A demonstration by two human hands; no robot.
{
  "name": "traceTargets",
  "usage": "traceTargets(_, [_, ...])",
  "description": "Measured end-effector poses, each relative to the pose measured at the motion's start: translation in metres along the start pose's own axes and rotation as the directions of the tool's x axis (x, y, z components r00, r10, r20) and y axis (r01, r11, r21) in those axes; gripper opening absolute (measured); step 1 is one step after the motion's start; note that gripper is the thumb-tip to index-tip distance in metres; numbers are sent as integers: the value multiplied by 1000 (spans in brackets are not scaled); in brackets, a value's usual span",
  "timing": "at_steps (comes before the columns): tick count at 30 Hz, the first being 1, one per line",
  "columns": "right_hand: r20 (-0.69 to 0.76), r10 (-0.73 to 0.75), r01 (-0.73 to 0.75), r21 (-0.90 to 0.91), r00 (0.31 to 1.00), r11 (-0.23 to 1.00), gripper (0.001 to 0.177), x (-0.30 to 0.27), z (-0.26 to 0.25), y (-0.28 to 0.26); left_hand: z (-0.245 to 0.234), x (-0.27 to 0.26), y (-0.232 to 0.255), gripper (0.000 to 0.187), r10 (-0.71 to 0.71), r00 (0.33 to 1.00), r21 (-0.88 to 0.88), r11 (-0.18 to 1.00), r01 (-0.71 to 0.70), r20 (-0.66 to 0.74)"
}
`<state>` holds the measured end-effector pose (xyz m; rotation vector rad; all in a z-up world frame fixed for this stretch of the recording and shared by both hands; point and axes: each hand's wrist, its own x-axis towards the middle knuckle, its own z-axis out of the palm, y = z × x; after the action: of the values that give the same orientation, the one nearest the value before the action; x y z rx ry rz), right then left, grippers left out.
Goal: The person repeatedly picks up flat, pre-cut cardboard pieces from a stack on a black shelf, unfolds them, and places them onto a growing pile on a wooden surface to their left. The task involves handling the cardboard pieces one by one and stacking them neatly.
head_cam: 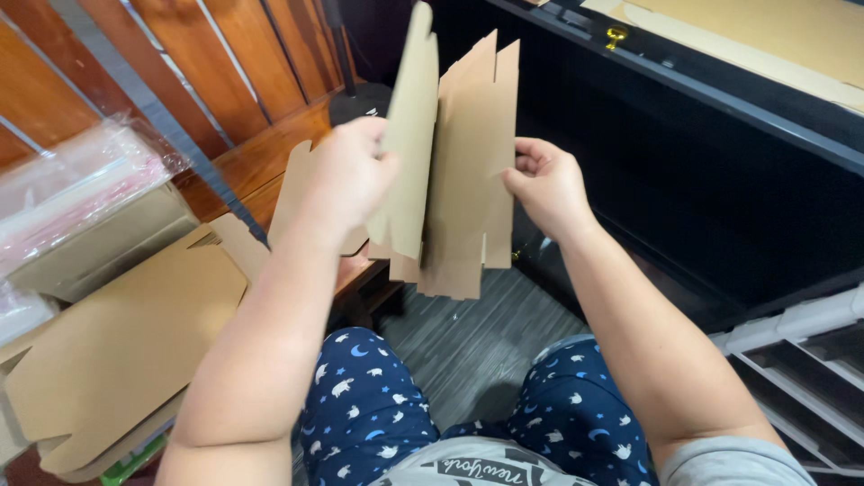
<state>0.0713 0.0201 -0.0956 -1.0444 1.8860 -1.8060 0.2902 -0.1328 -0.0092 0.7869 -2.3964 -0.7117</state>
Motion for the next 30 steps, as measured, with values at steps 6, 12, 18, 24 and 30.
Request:
traceTargets(6, [-67, 6, -11, -62, 998, 998, 57, 8, -11, 14, -24, 37, -101, 46, -259, 957, -167, 957, 237, -129])
traceTargets(12, [-169, 154, -187, -195, 973, 963, 11, 27, -1, 56, -37, 41, -130, 49, -480, 863, -226, 868, 442, -156])
traceTargets(18, [-89, 197, -199, -21, 976, 980, 38, 35, 14, 89, -22, 45, -167, 39, -449, 867, -31, 891, 454, -217])
traceTargets(24, [-24, 266, -267, -94, 964, 959, 57, 30, 20, 105, -1, 55, -190, 32, -532, 826, 136, 819, 558, -189])
traceTargets(30, [-49, 288, -291, -96, 956, 952, 54, 32, 22, 123, 13, 61, -204, 29, -645, 752, 36, 755, 654, -134])
